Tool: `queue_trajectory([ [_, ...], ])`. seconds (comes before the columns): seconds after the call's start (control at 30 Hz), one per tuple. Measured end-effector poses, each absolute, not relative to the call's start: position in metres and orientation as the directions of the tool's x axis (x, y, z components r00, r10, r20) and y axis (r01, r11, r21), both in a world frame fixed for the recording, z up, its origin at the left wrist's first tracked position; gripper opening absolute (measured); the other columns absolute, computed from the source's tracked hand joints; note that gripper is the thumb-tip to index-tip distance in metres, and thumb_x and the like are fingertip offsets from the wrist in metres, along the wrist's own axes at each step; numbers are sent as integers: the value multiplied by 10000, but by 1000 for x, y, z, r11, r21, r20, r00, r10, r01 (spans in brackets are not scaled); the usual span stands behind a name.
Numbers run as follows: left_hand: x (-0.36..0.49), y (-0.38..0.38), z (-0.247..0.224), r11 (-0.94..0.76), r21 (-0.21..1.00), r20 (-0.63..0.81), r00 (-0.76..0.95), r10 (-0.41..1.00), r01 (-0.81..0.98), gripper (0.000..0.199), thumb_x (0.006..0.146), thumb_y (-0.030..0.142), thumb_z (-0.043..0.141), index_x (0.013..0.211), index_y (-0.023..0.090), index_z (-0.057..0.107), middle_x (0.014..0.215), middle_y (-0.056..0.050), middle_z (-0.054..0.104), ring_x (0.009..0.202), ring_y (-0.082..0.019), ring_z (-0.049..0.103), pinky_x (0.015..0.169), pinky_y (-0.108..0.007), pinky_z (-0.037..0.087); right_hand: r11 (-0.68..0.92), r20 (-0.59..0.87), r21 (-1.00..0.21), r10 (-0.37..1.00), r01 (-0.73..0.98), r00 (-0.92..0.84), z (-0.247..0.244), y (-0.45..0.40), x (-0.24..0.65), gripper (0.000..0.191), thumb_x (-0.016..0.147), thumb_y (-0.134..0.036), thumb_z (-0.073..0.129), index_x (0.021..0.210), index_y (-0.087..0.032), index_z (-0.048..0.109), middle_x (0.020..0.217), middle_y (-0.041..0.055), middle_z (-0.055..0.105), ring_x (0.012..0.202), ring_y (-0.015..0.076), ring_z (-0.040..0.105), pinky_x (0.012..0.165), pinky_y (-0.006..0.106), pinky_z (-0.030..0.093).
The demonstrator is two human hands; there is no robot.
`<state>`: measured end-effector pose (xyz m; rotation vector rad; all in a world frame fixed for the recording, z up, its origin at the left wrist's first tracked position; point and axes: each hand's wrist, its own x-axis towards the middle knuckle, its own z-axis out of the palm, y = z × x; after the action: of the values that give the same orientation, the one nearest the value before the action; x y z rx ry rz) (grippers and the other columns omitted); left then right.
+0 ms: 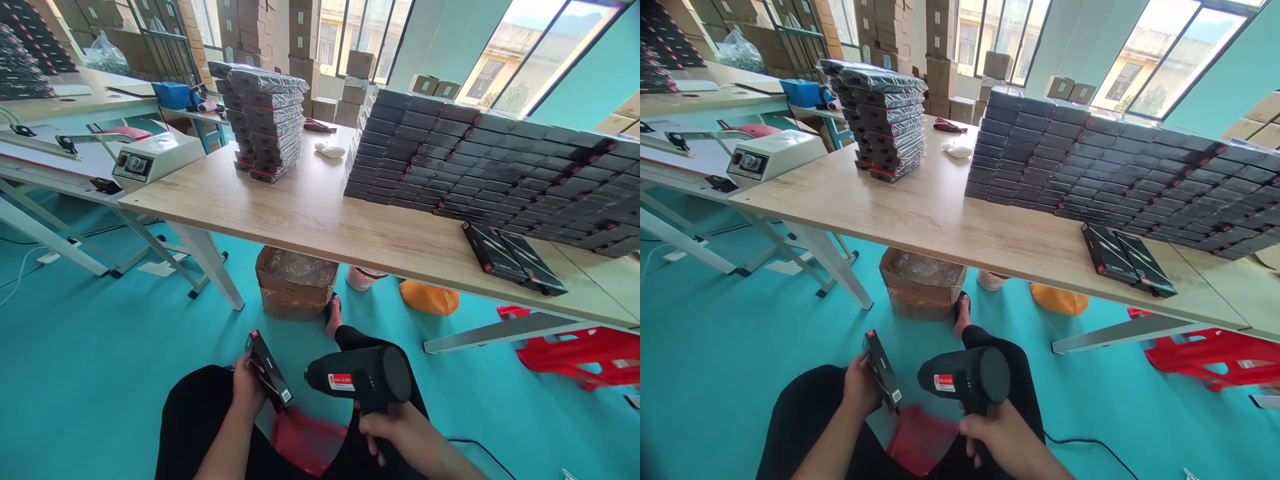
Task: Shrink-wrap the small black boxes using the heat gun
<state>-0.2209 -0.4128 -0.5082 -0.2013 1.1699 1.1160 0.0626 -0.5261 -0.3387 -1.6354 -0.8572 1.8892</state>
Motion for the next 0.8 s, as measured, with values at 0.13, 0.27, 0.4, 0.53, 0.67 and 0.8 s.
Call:
queue_trajectory([
  [0.13, -214, -415, -488, 541, 455, -804, -66, 591, -707, 374, 890, 565, 578, 766, 212, 582, 554, -1, 590, 475, -205, 602, 500, -333, 498, -743, -709, -667, 607, 60, -360, -323, -526, 77, 215, 613, -248, 727, 802, -144, 716, 657, 19, 662, 563, 151, 585, 526, 267, 442],
  [0.27, -210, -416, -480, 516, 479, -799, -108, 592, -710, 341, 901, 543, 604, 900, 201, 613, 679, -30, 680, 517, -203, 646, 477, -311, 492, -747, -744, -653, 600, 128, -295, -326, -519, 80, 210, 575, -222, 692, 774, -155, 674, 516, -23, 604, 482, 140, 536, 484, 265, 421],
  [0.4, -210, -417, -481, 584, 380, -797, 66, 600, -718, 269, 903, 369, 607, 1037, 139, 644, 745, -89, 726, 608, -243, 708, 478, -312, 507, -667, -661, -745, 742, -26, -111, -351, -488, 65, 216, 625, -252, 687, 808, -163, 613, 544, -42, 573, 490, 136, 538, 464, 262, 433],
  [0.53, -213, -418, -485, 683, 277, -721, 323, 613, -676, 423, 887, 338, 566, 1176, 43, 659, 816, -165, 762, 679, -317, 740, 604, -424, 585, -612, -599, -782, 790, -118, -132, -358, -453, 40, 256, 702, -350, 663, 874, -169, 609, 726, -21, 622, 592, 115, 587, 540, 245, 481],
  [0.67, -216, -420, -487, 570, 365, -768, 108, 631, -736, 444, 868, 222, 551, 1295, 133, 633, 661, -49, 733, 565, -260, 714, 611, -377, 584, -649, -588, -761, 697, -11, -411, -337, -446, 39, 229, 608, -268, 762, 777, -141, 676, 624, 7, 660, 523, 142, 596, 484, 251, 471],
  [0.8, -220, -423, -477, 569, 283, -685, 252, 684, -772, 522, 899, 352, 530, 1350, 100, 600, 1016, -168, 784, 854, -333, 767, 740, -454, 609, -671, -676, -698, 504, 248, -539, -323, -469, 72, 108, 552, -179, 755, 610, -141, 673, 481, 1, 615, 431, 133, 556, 430, 232, 456],
])
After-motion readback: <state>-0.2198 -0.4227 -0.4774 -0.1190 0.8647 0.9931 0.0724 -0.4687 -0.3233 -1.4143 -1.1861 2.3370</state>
